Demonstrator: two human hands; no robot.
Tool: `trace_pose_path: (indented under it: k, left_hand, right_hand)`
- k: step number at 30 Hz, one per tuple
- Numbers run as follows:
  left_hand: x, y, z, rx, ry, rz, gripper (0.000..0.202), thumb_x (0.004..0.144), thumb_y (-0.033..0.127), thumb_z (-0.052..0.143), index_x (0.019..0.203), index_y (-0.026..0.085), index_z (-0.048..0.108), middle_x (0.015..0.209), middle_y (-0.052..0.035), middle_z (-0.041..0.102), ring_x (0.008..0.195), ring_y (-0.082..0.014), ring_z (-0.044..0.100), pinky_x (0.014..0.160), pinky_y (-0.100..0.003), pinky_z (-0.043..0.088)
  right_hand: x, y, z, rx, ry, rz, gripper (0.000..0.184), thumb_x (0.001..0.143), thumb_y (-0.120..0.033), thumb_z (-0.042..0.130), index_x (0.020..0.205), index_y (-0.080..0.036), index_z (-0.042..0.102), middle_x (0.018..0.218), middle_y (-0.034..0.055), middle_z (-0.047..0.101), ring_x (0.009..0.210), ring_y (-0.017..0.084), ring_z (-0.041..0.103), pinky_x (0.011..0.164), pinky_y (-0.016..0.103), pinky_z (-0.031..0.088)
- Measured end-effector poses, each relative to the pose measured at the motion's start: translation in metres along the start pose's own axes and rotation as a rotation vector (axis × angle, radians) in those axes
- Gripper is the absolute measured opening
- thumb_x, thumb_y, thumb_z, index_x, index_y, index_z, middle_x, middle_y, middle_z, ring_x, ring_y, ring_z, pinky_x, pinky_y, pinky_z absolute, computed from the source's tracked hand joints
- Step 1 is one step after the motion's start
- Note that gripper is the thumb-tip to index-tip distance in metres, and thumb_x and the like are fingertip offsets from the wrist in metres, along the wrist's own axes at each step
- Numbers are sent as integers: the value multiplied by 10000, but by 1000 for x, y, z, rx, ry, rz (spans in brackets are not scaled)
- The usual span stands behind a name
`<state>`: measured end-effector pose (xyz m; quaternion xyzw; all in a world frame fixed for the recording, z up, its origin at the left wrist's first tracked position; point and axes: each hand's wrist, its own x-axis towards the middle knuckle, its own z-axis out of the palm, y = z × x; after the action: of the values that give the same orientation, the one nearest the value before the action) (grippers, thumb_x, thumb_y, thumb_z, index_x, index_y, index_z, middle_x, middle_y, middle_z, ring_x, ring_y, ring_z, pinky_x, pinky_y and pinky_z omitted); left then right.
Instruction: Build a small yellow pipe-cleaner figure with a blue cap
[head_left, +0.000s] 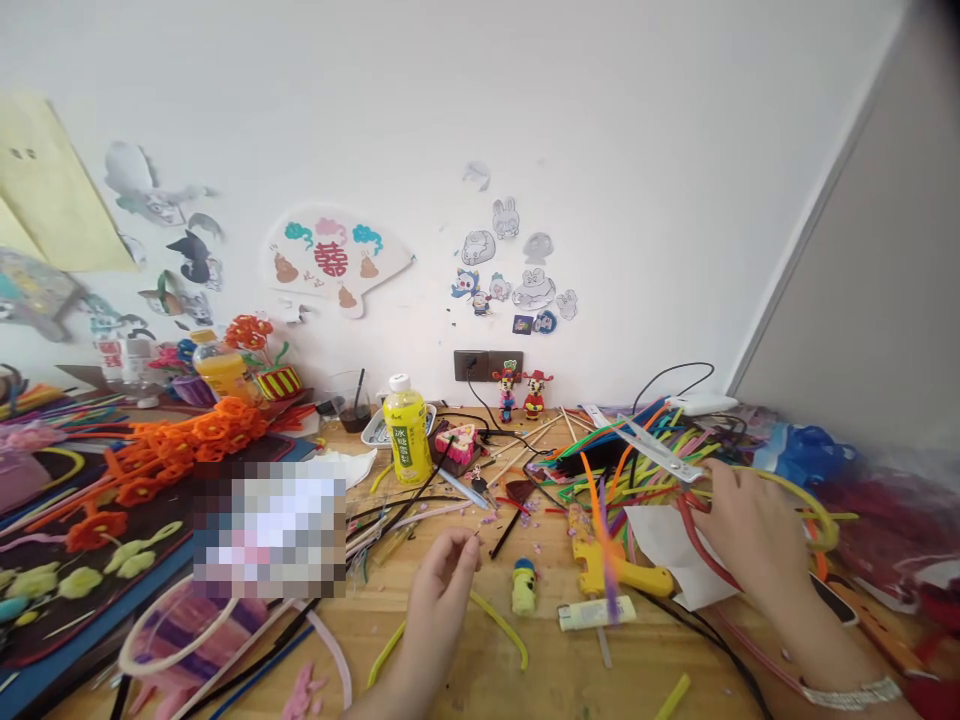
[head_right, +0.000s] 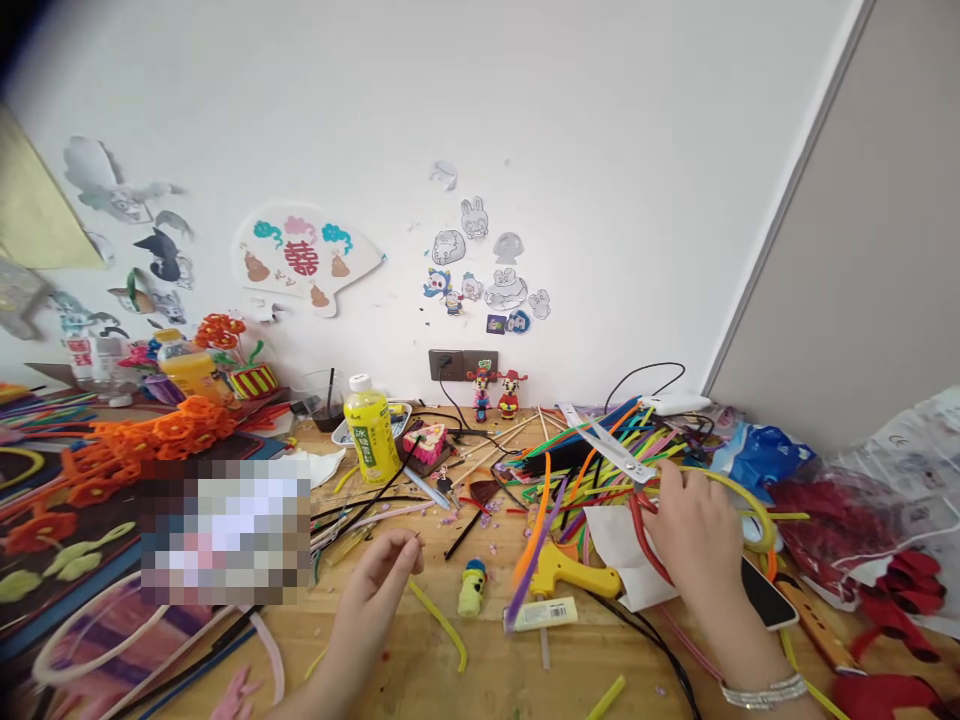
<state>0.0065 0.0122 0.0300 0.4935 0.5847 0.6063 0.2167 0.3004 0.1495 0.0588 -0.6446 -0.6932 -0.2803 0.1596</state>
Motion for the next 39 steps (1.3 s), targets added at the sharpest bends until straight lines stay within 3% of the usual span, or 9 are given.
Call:
trace_pose_path:
  k: [7, 10, 16, 22, 26, 29, 34, 36, 39]
  left_hand:
    - [3, -5, -1, 112, 11, 97, 210, 827, 332, 443, 696, 187, 519, 627, 6, 520, 607, -158, 526, 564, -250, 442]
    - [3, -6, -1, 185, 6, 175, 199, 834, 297, 444, 684, 190, 519, 637, -3, 540, 623, -163, 536, 584, -259, 446]
    - [9, 13, -18, 350, 21, 379, 126, 814, 243, 479, 742, 205, 575, 785, -41, 604, 803, -204, 552, 770, -342, 426]
    - [21, 48, -61, 663, 230, 483, 148, 841, 231, 454, 782, 200, 586, 963, -90, 549, 946, -243, 502, 848, -415, 382]
    - [12, 48, -103, 881, 370, 486, 166, 847, 275, 443, 792, 204, 584, 965, -87, 556, 921, -244, 524, 813, -411, 414]
    - [-5, 40, -143, 1135, 560, 454, 192, 838, 272, 465, 744, 186, 608, 909, -102, 585, 836, -247, 550, 730, -396, 430]
    - [-32, 46, -199, 1346, 942, 396, 179, 811, 251, 538, 720, 122, 622, 949, -138, 632, 912, -357, 565, 742, -559, 416]
    - [-33, 53, -210, 1373, 1007, 423, 101, 781, 203, 585, 726, 124, 613, 1116, -127, 597, 1124, -428, 438, 852, -660, 312]
    - [-25, 62, -213, 1452, 893, 480, 14, 765, 148, 592, 762, 150, 606, 1310, -67, 478, 1287, -466, 154, 914, -750, 81]
  right_hand:
    - [1, 29, 31, -38, -113, 107, 414, 784, -346, 533, 1087, -65, 541, 858, 207, 632, 794, 348, 598, 622, 355, 414]
    - [2, 27, 60, 142, -271, 72, 400, 806, -302, 503, 1117, -51, 519, 920, 178, 657, 867, 300, 612, 700, 328, 431]
    - [-5, 17, 83, 159, -333, 4, 355, 821, -304, 446, 1075, -90, 572, 874, 167, 671, 819, 302, 628, 689, 351, 435]
    - [-14, 14, 91, 122, -328, -41, 406, 808, -309, 433, 1097, -67, 582, 863, 212, 648, 830, 349, 616, 725, 411, 414]
    - [-14, 14, 95, 115, -328, -46, 425, 784, -328, 454, 1099, -74, 582, 868, 215, 641, 837, 365, 606, 708, 413, 420]
    - [-14, 15, 94, 114, -330, -55, 433, 786, -345, 441, 1100, -81, 578, 864, 219, 637, 815, 371, 607, 700, 427, 418]
    - [-14, 15, 92, 129, -348, -58, 426, 811, -361, 400, 1082, -85, 576, 871, 232, 633, 835, 379, 602, 700, 432, 416]
    - [-13, 15, 91, 137, -359, -34, 421, 830, -361, 371, 1083, -98, 580, 893, 245, 630, 849, 381, 599, 684, 429, 417]
    - [-12, 13, 90, 142, -369, -10, 403, 827, -354, 385, 1076, -111, 588, 912, 254, 628, 854, 381, 597, 682, 429, 416]
